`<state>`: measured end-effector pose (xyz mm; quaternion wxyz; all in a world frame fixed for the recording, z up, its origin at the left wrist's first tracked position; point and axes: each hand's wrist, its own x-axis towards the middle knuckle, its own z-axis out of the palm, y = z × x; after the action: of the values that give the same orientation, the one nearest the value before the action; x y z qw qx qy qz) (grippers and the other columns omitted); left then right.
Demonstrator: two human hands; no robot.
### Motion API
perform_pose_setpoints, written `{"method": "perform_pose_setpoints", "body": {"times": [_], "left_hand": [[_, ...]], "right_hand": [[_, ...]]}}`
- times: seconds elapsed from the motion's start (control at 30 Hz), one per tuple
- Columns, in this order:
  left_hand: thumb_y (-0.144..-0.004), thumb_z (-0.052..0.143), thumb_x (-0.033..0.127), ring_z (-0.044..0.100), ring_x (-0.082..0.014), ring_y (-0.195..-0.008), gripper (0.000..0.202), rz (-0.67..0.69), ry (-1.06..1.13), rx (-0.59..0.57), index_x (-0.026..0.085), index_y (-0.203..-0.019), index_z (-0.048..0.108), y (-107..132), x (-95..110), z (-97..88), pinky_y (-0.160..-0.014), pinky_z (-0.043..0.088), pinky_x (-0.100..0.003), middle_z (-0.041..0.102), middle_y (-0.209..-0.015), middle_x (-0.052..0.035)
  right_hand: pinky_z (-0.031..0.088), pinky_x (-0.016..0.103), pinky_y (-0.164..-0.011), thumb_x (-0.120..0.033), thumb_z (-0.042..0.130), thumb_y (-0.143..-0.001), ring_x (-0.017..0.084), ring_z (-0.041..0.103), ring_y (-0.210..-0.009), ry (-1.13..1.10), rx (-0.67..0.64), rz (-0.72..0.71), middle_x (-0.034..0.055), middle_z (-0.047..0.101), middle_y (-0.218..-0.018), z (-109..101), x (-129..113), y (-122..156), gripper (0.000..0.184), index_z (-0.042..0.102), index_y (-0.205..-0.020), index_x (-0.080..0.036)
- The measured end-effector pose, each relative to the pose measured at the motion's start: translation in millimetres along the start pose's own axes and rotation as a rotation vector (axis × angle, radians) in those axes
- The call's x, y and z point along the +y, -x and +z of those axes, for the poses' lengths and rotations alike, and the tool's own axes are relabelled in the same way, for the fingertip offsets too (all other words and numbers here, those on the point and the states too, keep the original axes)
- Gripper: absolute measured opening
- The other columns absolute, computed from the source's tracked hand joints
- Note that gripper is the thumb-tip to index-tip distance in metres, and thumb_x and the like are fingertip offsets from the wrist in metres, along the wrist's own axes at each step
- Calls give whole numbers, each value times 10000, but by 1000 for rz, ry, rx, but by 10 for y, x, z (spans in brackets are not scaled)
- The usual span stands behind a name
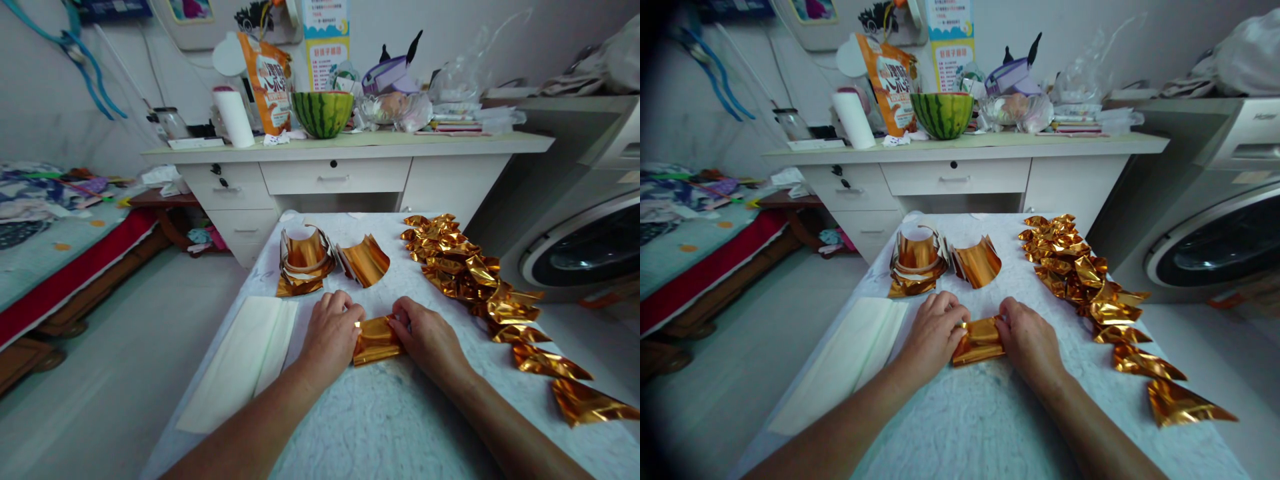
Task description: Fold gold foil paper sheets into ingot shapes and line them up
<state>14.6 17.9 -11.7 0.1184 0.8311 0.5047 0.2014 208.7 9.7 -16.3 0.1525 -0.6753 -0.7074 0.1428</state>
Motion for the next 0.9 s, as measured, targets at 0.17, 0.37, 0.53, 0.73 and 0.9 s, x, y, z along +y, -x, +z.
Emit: {"method": "perform_pose_setpoints", "body": {"times": [0.17, 0.37, 0.53, 0.73, 0.9], "left_hand": [[-876, 550, 124, 525, -188, -838, 169, 161, 42, -163, 212, -773, 652, -17, -18, 27, -747, 393, -317, 606, -820, -14], [-876, 513, 123, 549, -178, -855, 164, 139, 83, -222, 201, -795, 632, -6, 0, -22, -773, 414, -303, 602, -858, -17], [-851, 623, 269, 532, -207, -928, 79, 111, 83, -240, 199, -848, 586, 22, 62, -93, -813, 428, -324, 578, -947, -28], [-825, 647, 292, 497, -223, -959, 165, 89, 66, -263, 208, -910, 533, 64, 67, -86, -849, 426, -352, 540, -1011, -32], [-794, 678, 336, 479, -235, -1012, 260, 79, 79, -321, 213, -948, 508, 81, 65, -123, -884, 420, -366, 513, -1056, -37]], "right_hand": [[338, 262, -603, -233, 529, -864, 173, 570, -710, 20, 14, -32, 25, 611, -838, -28, -26, 7, 37, 539, -892, -212], [400, 263, -695, -136, 444, -882, 168, 570, -801, -31, -63, -197, 26, 587, -850, -61, -16, -28, 206, 620, -804, -211], [419, 275, -720, -136, 436, -889, 173, 569, -809, -51, -75, -262, 29, 598, -832, -48, 30, -51, 236, 649, -813, -203], [432, 302, -741, -191, 529, -857, 198, 559, -836, -29, -75, -287, 52, 590, -878, -73, -8, 29, 85, 614, -863, -197], [429, 353, -753, -290, 635, -812, 239, 529, -865, 49, -51, -297, 77, 582, -941, -56, -37, 107, 156, 590, -927, -196]]}}
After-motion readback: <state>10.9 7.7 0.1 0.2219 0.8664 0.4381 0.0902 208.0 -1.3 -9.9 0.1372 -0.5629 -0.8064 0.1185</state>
